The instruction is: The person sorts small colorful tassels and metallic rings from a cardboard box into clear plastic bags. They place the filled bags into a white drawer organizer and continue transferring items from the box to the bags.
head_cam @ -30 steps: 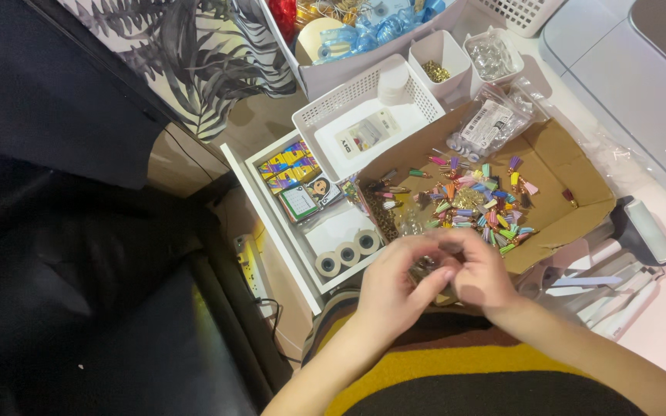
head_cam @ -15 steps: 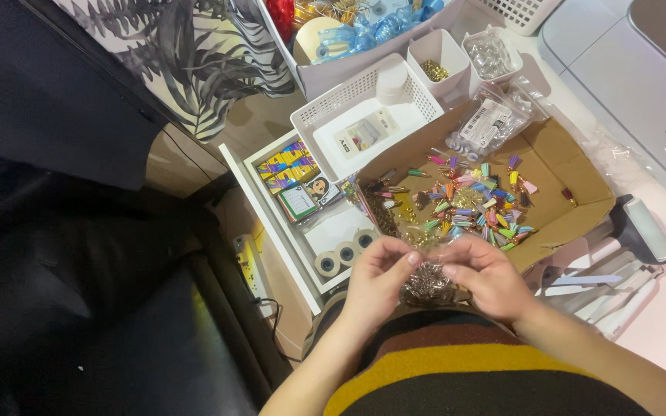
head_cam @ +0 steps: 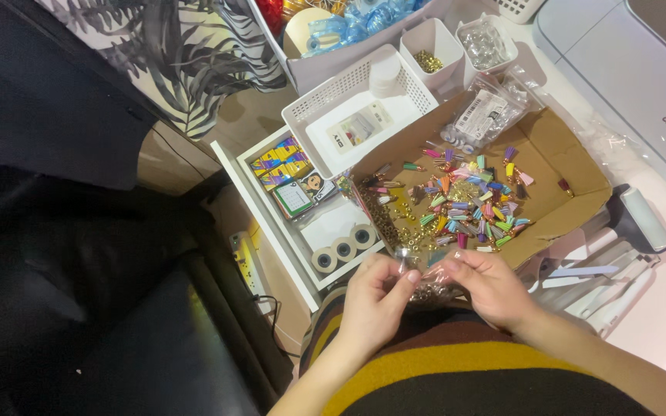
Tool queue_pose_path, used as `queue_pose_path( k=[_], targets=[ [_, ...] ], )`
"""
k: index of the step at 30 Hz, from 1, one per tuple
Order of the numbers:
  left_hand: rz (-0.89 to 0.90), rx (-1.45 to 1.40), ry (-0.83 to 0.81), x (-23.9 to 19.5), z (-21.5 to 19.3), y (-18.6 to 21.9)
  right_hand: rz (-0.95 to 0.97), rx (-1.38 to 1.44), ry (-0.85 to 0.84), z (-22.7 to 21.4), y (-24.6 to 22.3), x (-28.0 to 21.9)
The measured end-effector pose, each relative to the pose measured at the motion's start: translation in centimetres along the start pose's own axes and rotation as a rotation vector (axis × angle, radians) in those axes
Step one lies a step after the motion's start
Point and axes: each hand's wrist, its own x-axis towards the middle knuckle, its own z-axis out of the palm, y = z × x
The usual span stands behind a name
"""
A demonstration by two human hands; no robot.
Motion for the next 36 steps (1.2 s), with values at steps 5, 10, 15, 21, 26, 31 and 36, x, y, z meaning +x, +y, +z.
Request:
queue_pose_path(
  k=[5,10,15,21,26,31,36],
  targets=[
    [-0.216,-0.100,-0.125,-1.2,-0.9,0.9,0.035,-0.121,-0.021,0.3,-0.7,-1.4],
    [-0.209,-0.165,-0.283,-2.6,-1.4,0.1,-0.161,-0.214,-0.144,0.2,-1.4,-2.8],
    [-0.174,-0.251,-0.379,-3.3,-1.6,0.1,-0.287,-0.305,-0.182,0.1,-1.6,-4.0],
    [-0.179,-0.091,-0.416,-3.2,-1.8,0.8,-0.525,-0.169,-0.293,0.5,-3.8,-4.6],
    [0.049,-0.016,-0.226,-3.3,-1.2,-0.2,-0.460,-0.191,-0.188,0.5,-2.1,-5.3],
    [-0.050,0.030,-0.195,-3.1,-0.8,-0.5,-0.287,-0.118,-0.063,0.8,-1.0,-5.6],
    [0.003,0.076,-0.129,-3.0,-0.5,-1.5,-0.101,-0.237,0.085,1.2,1.0,-5.2]
  ],
)
